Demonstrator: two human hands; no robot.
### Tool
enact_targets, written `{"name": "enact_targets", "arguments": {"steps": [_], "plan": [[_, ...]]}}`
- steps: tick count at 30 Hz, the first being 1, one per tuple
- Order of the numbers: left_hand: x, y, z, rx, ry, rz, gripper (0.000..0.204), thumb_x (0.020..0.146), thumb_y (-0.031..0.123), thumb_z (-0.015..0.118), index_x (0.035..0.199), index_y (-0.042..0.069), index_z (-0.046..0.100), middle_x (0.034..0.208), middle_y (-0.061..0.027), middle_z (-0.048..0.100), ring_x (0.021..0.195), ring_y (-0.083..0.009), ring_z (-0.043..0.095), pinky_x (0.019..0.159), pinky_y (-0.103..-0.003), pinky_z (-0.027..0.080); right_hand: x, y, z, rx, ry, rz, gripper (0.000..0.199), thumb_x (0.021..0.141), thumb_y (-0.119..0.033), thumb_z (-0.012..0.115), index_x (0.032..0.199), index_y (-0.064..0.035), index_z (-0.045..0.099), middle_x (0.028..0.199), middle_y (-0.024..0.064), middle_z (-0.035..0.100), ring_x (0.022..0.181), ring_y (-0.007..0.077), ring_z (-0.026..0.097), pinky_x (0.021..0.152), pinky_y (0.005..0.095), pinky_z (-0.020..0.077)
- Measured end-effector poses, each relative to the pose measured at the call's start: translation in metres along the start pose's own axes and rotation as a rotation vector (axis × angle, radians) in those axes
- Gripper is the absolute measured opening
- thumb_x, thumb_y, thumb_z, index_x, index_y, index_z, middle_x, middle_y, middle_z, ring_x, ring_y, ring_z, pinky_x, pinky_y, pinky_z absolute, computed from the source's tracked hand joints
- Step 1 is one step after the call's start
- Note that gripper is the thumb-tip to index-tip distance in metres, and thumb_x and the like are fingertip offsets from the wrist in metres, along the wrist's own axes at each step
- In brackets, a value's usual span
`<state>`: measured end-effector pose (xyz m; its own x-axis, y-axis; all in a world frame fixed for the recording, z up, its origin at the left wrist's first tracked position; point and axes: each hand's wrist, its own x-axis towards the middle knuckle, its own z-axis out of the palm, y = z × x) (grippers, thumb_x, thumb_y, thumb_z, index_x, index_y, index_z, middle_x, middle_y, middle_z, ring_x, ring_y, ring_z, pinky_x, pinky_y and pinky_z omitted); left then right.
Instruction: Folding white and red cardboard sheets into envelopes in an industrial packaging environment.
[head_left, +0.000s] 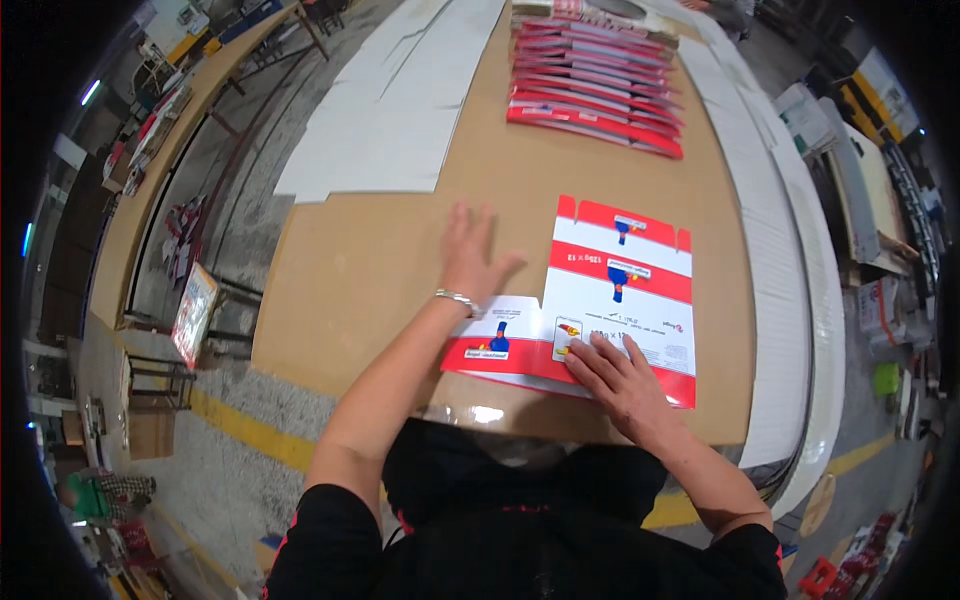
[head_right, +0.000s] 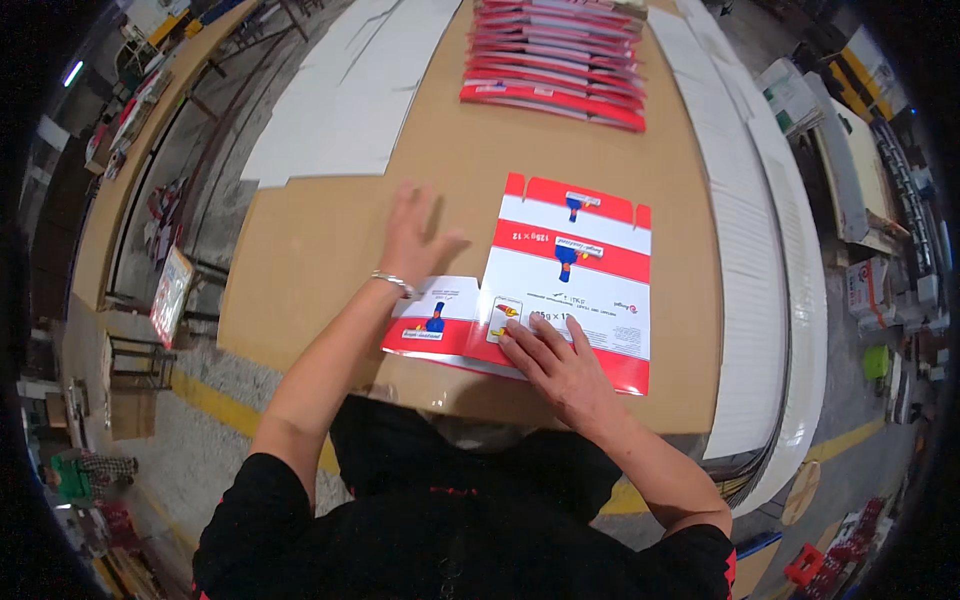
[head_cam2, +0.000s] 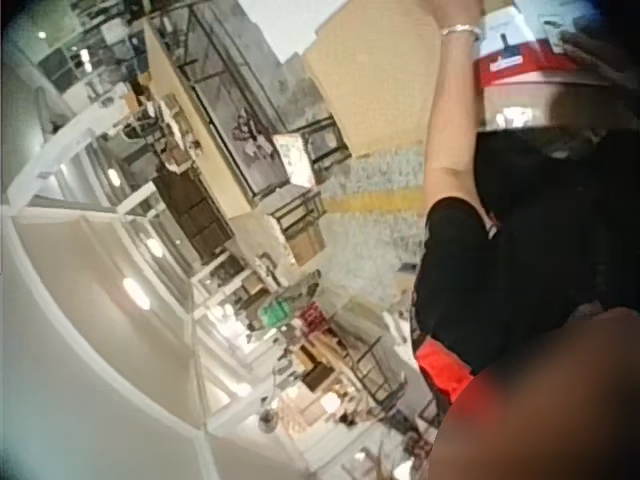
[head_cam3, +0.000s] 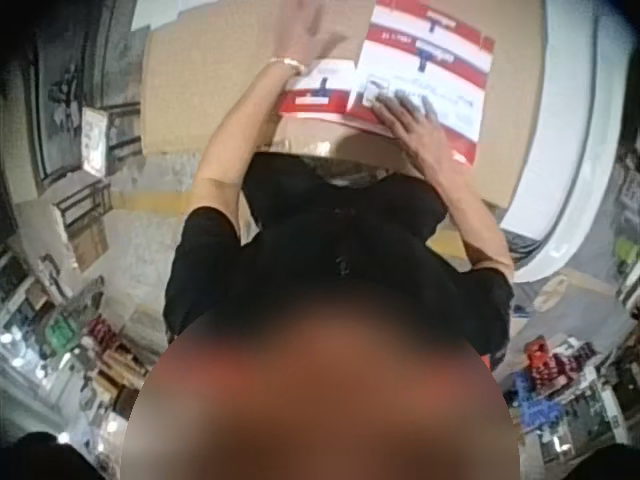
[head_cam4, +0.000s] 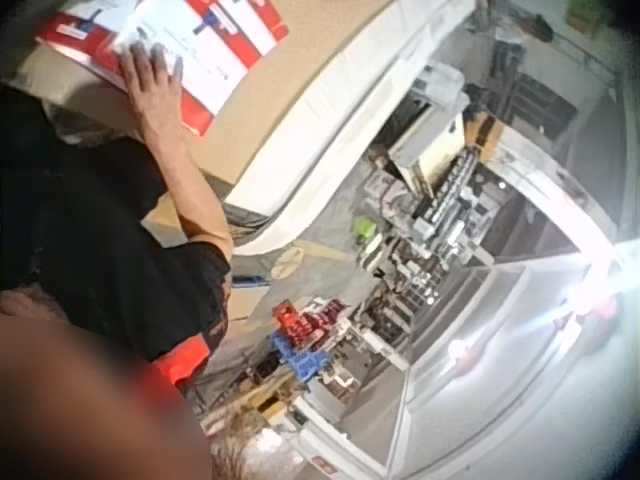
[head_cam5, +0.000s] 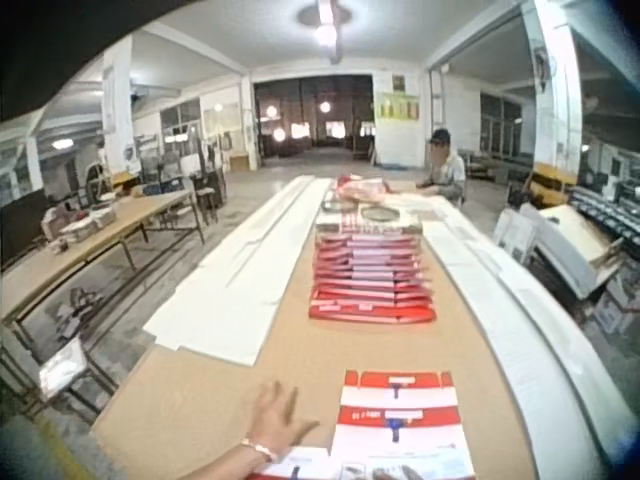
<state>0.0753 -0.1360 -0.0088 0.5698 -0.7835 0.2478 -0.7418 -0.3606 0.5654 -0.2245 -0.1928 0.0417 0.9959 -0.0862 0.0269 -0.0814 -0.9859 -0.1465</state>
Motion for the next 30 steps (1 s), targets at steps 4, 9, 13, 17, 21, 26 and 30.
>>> {"name": "enact_targets", "arguments": {"steps": [4, 9, 13, 17, 21, 26, 30], "plan": [[0.042, -0.060, -0.035, 0.026, 0.242, 0.004, 0.068, 0.080, 0.040, 0.072, 0.135, 0.005, 0.051, 0.151, -0.0255, 0.027, 0.141, -0.0411, 0.024, 0.114, -0.046, 0.025, 0.057, 0.053, -0.027, 0.063, 0.114, 0.037, 0.084, 0.069, -0.002, 0.072, 0.144, -0.0139, 0.036, 0.145, 0.0108, 0.044, 0.134, 0.0312, 0.042, 0.107, 0.0510, 0.0364], [0.078, -0.145, -0.062, 0.306, 0.252, -0.266, 0.069, 0.081, 0.045, 0.070, 0.135, 0.007, 0.051, 0.152, -0.0213, 0.028, 0.142, -0.0381, 0.023, 0.112, -0.050, 0.025, 0.147, 0.152, -0.007, -0.294, 0.300, 0.309, 0.065, 0.074, 0.006, 0.059, 0.136, -0.0094, 0.046, 0.138, 0.0098, 0.050, 0.128, 0.0282, 0.047, 0.107, 0.0567, 0.0313], [0.087, -0.246, -0.122, 0.572, 0.297, -0.554, 0.084, 0.080, 0.057, 0.064, 0.145, 0.011, 0.037, 0.155, -0.0150, 0.026, 0.144, -0.0346, 0.020, 0.112, -0.055, 0.023, 0.166, 0.131, 0.022, -0.128, 0.572, 0.387, 0.055, 0.080, -0.002, 0.062, 0.133, -0.0123, 0.051, 0.136, 0.0074, 0.050, 0.129, 0.0267, 0.046, 0.107, 0.0668, 0.0157], [0.120, -0.268, -0.131, 0.452, 0.298, -0.901, 0.096, 0.076, 0.059, 0.067, 0.147, 0.005, 0.032, 0.151, -0.0193, 0.032, 0.141, -0.0354, 0.028, 0.111, -0.052, 0.028, 0.175, 0.204, 0.050, -0.055, 0.610, 0.311, 0.048, 0.081, -0.008, 0.067, 0.127, -0.0178, 0.057, 0.120, 0.0054, 0.056, 0.117, 0.0233, 0.052, 0.107, 0.0609, 0.0196], [0.105, -0.377, -0.193, 0.159, 0.483, -0.837, 0.102, 0.072, 0.056, 0.073, 0.143, -0.005, 0.033, 0.143, -0.0260, 0.042, 0.132, -0.0375, 0.042, 0.109, -0.043, 0.035, 0.242, 0.255, 0.037, -0.108, 0.771, 0.207, 0.043, 0.081, -0.014, 0.068, 0.123, -0.0177, 0.059, 0.116, 0.0050, 0.058, 0.113, 0.0251, 0.052, 0.103, 0.0525, 0.0261], [0.121, -0.341, -0.158, 0.103, 0.456, -0.911, 0.099, 0.068, 0.046, 0.081, 0.136, -0.013, 0.040, 0.131, -0.0280, 0.053, 0.121, -0.0347, 0.054, 0.102, -0.038, 0.042, 0.244, 0.273, 0.022, -0.311, 0.570, 0.189, 0.047, 0.083, -0.016, 0.066, 0.128, -0.0181, 0.056, 0.121, 0.0048, 0.057, 0.116, 0.0237, 0.052, 0.100, 0.0440, 0.0344], [0.106, -0.349, -0.175, 0.028, 0.596, -0.791, 0.102, 0.065, 0.045, 0.084, 0.139, -0.010, 0.039, 0.127, -0.0224, 0.058, 0.110, -0.0298, 0.060, 0.093, -0.038, 0.048, 0.268, 0.247, 0.010, -0.230, 0.489, 0.002, 0.051, 0.080, -0.009, 0.065, 0.129, -0.0159, 0.054, 0.131, 0.0049, 0.056, 0.120, 0.0221, 0.052, 0.097, 0.0369, 0.0413]]}}
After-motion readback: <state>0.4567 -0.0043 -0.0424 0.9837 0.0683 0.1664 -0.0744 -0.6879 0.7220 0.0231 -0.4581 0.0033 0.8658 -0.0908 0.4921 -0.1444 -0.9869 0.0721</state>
